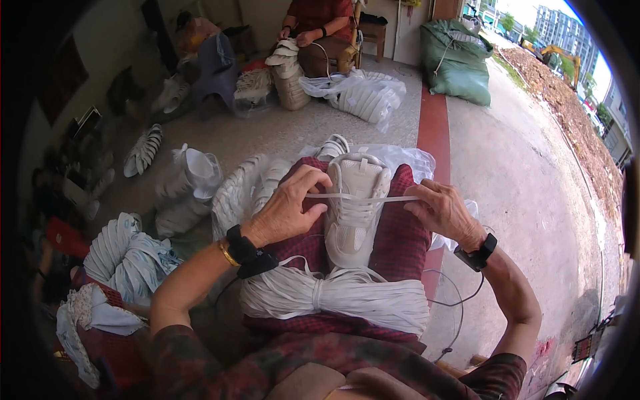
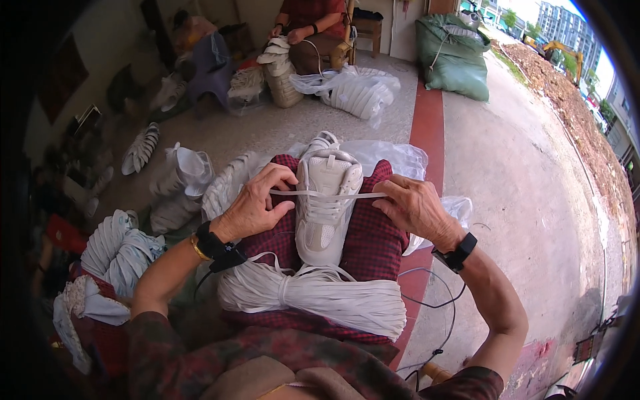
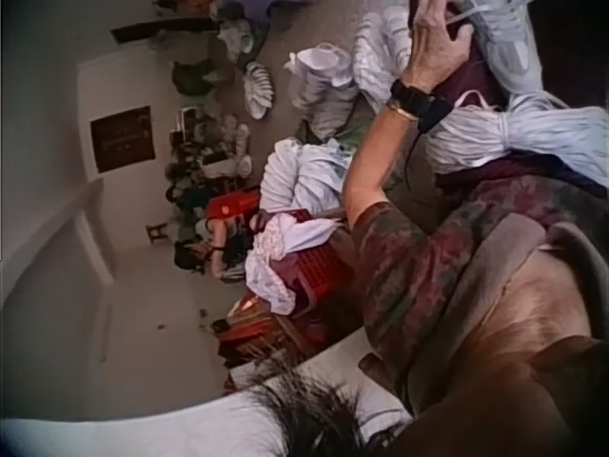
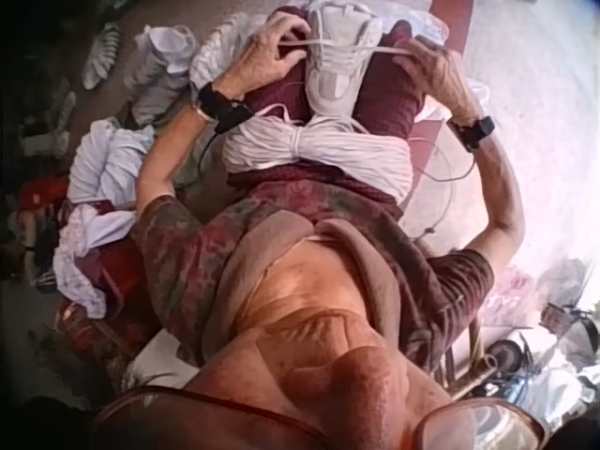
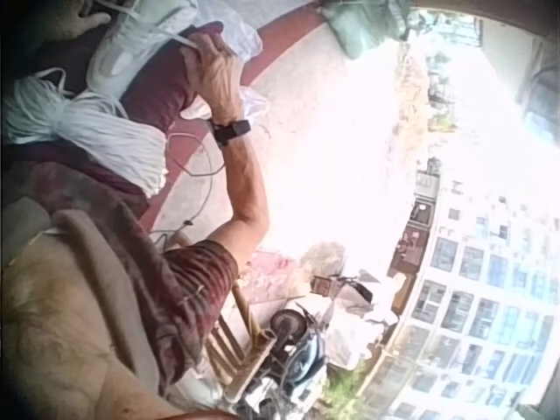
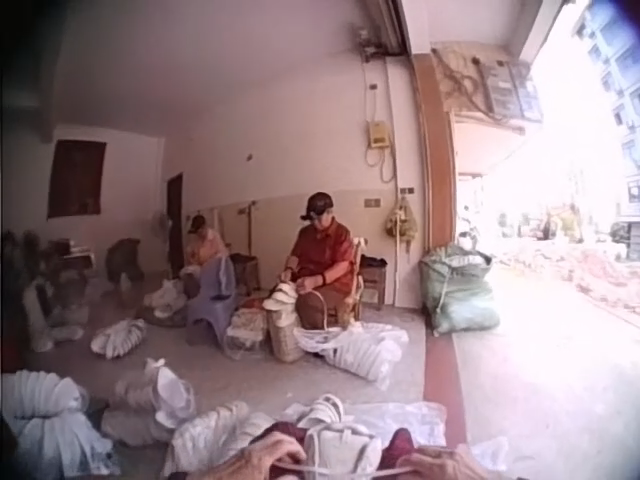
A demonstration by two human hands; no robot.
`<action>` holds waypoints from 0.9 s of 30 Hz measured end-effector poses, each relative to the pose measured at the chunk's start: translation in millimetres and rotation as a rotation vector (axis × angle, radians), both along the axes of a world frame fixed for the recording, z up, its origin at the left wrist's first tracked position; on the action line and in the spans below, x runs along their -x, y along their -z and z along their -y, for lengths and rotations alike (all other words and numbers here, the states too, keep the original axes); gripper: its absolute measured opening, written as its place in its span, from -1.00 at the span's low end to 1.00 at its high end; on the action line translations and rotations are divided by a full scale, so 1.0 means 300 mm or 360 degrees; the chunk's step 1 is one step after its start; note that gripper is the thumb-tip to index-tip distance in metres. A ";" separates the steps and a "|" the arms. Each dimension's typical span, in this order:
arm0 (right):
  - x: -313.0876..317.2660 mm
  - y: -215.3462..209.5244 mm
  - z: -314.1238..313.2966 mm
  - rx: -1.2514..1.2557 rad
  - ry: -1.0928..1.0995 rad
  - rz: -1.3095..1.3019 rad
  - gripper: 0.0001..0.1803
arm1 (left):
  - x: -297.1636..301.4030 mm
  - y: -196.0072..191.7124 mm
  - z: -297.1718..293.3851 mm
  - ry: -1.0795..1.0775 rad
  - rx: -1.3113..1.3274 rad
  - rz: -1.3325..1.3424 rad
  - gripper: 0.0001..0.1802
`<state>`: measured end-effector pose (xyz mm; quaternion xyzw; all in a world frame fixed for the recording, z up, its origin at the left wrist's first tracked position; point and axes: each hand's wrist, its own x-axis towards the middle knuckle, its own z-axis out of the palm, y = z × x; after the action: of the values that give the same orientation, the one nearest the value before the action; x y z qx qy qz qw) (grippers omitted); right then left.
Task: Lacing a white sneaker held on the lap.
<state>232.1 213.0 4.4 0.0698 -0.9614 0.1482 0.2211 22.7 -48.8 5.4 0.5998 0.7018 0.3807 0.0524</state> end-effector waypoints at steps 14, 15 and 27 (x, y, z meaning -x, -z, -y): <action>-0.309 -0.153 -0.340 -0.0498 0.0581 -0.0012 -0.89 | 0.539 -0.075 0.497 -0.0497 -0.0087 -0.1524 -0.78; -0.397 -0.223 -0.365 -0.0591 0.0768 -0.0020 -0.89 | 0.598 -0.093 0.574 -0.0647 -0.0111 -0.1472 -0.77; -1.018 -0.442 -0.796 -0.1005 0.1907 -0.0521 -0.74 | 0.743 -0.401 1.263 -0.1691 -0.0091 -0.1801 -0.76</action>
<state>537.6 451.8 137.0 -0.3904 -0.7856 -0.2984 0.3760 -200.1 -427.7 125.8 0.2870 0.8051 0.0086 -0.5190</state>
